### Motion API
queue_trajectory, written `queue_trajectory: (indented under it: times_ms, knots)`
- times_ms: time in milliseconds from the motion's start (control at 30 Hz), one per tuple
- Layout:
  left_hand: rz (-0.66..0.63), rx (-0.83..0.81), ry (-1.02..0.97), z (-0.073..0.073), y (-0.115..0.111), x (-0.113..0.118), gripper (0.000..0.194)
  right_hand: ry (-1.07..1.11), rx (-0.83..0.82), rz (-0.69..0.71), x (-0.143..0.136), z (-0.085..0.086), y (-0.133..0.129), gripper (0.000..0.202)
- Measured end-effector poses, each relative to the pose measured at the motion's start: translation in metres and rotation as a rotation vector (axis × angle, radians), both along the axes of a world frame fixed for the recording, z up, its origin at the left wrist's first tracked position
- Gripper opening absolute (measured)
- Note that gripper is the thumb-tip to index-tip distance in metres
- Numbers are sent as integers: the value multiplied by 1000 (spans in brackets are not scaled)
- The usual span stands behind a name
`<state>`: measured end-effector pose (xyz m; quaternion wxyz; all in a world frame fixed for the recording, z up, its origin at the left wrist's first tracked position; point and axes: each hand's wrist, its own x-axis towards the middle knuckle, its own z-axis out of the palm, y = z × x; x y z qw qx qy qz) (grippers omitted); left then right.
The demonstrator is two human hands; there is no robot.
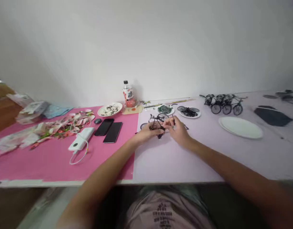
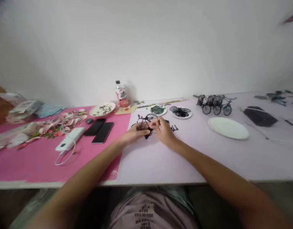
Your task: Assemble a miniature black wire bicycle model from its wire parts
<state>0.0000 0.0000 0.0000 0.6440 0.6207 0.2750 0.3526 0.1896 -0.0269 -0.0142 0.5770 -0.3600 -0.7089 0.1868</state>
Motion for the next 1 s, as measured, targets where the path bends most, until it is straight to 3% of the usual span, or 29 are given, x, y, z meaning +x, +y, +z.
queue_trajectory:
  times_ms: [200,433,1000]
  knots:
    - [1,-109,-68,-4,-1,2,49,5,-11,24,1,-6,4,35]
    - [-87,-133,-161,-6,2,2,43,-23,22,56,3,-1,2,37]
    - [-20,-242,-235,0,-1,3,47,-81,26,1,5,5,-3,40]
